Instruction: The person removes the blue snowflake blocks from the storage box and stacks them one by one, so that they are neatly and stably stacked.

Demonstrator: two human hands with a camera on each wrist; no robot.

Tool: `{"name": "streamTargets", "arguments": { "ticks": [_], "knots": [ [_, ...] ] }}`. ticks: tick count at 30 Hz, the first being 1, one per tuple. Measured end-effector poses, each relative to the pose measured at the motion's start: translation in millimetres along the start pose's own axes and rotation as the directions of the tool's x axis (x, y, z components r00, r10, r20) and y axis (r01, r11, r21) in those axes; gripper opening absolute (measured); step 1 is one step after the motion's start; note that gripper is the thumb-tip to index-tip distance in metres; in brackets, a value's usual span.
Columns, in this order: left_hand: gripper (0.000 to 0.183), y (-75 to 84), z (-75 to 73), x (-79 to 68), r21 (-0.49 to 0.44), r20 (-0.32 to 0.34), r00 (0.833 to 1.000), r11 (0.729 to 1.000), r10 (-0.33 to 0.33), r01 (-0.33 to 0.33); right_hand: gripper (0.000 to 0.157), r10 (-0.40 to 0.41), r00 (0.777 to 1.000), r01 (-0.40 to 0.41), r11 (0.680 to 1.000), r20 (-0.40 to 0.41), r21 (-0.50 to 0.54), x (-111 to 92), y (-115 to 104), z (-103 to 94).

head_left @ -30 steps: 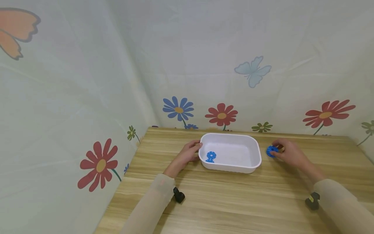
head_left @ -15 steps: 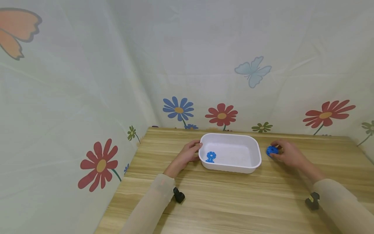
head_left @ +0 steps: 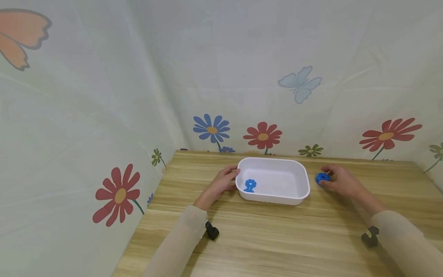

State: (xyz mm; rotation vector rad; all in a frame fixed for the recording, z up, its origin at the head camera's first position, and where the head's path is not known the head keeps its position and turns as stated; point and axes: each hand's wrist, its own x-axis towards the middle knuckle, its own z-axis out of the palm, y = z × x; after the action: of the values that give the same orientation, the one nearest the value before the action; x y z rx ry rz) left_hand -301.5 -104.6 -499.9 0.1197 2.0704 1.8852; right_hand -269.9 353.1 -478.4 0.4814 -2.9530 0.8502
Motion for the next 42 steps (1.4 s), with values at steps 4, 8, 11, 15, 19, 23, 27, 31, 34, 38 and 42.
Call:
{"name": "streamTargets", "arguments": {
  "ticks": [4, 8, 11, 15, 19, 23, 27, 31, 34, 38, 42],
  "knots": [
    [0.055, 1.0, 0.1, -0.3, 0.002, -0.001, 1.000, 1.000, -0.007, 0.007, 0.055, -0.044, 0.998, 0.043, 0.999, -0.051, -0.006, 5, -11, -9.7],
    [0.055, 1.2, -0.2, -0.3, 0.004, -0.003, 1.000, 1.000, -0.010, 0.010, 0.047, -0.118, 0.987, 0.116, 0.993, -0.106, -0.020, 12, -37, -19.2],
    [0.055, -0.1, -0.5, -0.2, 0.005, 0.000, 1.000, 1.000, -0.014, 0.014, 0.046, -0.133, 0.988, 0.132, 0.991, -0.084, -0.015, 18, -64, -19.5],
    [0.054, -2.2, -1.2, -0.1, 0.000, 0.002, 1.000, 1.000, -0.020, 0.020, 0.044, -0.166, 0.986, 0.167, 0.985, -0.030, 0.037, 29, -101, -5.8],
    [0.056, -2.3, -2.3, -0.3, 0.001, -0.004, 1.000, 1.000, -0.011, 0.011, 0.040, -0.246, 0.969, 0.245, 0.966, 0.003, 0.079, 42, -131, 15.6],
    [0.056, -1.6, -3.3, -0.6, 0.004, -0.004, 1.000, 1.000, -0.008, 0.008, 0.041, -0.287, 0.957, 0.282, 0.955, 0.043, 0.097, 54, -152, 39.5],
    [0.055, -0.7, -2.3, -1.2, 0.003, 0.004, 1.000, 1.000, -0.006, 0.006, 0.037, -0.308, 0.949, 0.299, 0.947, 0.071, 0.120, 65, -162, 65.4],
    [0.055, 0.1, -1.6, -1.4, 0.006, 0.009, 1.000, 1.000, -0.005, 0.005, 0.034, -0.335, 0.938, 0.321, 0.937, 0.090, 0.138, 77, -163, 86.5],
    [0.054, 0.3, -1.6, -0.7, 0.001, 0.007, 1.000, 1.000, -0.005, 0.005, 0.035, -0.314, 0.941, 0.297, 0.945, 0.126, 0.137, 85, -164, 95.9],
    [0.053, 1.0, -1.1, 0.2, -0.009, 0.007, 1.000, 1.000, -0.001, 0.001, 0.037, -0.281, 0.945, 0.260, 0.956, 0.167, 0.140, 92, -166, 104.7],
    [0.053, 2.2, -0.3, -0.4, -0.013, 0.014, 1.000, 1.000, 0.004, -0.004, 0.038, -0.282, 0.941, 0.258, 0.955, 0.186, 0.146, 94, -167, 109.0]
  ]
}}
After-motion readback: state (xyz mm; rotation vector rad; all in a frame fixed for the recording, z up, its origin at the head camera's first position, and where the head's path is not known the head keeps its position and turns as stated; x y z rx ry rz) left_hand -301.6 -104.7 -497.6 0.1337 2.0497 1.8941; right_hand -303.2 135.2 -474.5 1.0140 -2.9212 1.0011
